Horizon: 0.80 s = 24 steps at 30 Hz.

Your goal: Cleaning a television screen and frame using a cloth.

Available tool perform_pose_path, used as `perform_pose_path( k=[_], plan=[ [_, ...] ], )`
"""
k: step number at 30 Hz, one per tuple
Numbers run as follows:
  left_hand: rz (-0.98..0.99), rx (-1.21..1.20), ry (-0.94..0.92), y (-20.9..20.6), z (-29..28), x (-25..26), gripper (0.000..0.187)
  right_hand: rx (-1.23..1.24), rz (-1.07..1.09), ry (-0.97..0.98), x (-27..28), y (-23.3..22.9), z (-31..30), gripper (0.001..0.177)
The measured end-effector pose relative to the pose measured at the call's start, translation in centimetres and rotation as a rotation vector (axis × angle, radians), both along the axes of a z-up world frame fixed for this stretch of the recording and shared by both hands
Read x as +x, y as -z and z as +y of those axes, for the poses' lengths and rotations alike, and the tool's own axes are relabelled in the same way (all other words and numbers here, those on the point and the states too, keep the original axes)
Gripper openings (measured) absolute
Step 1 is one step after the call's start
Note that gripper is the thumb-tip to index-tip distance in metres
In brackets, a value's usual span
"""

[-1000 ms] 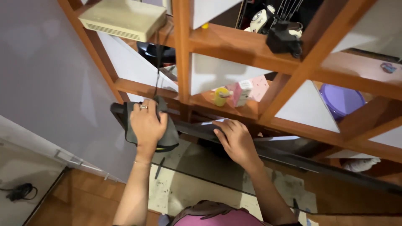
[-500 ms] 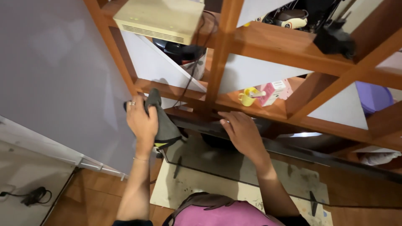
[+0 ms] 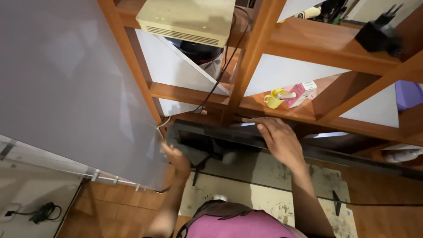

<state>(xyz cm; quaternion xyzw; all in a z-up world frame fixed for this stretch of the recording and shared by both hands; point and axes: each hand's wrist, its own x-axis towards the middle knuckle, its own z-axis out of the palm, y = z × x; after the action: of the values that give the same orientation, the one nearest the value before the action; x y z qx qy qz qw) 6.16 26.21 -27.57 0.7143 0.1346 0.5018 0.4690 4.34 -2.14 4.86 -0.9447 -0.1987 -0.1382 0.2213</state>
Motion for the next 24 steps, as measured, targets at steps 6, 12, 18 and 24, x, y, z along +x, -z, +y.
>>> perform_pose_path(
  k=[6,12,18,24],
  plan=[
    [0.360,-0.301,-0.003,2.8,-1.3,-2.5,0.043,-0.024,0.019,-0.011,0.0,0.7,-0.4,0.036],
    [0.364,-0.372,0.029,2.6,-1.4,-2.6,0.032,-0.025,0.080,0.063,-0.1,0.4,0.1,0.042],
    [-0.020,-0.351,0.105,-8.7,-3.3,-3.9,0.032,-0.024,0.038,0.014,0.0,1.2,-0.5,0.043],
    [-0.168,-0.235,0.279,-16.0,-6.1,-4.4,0.042,0.013,0.052,0.008,-0.1,0.8,-0.4,0.042]
  ],
)
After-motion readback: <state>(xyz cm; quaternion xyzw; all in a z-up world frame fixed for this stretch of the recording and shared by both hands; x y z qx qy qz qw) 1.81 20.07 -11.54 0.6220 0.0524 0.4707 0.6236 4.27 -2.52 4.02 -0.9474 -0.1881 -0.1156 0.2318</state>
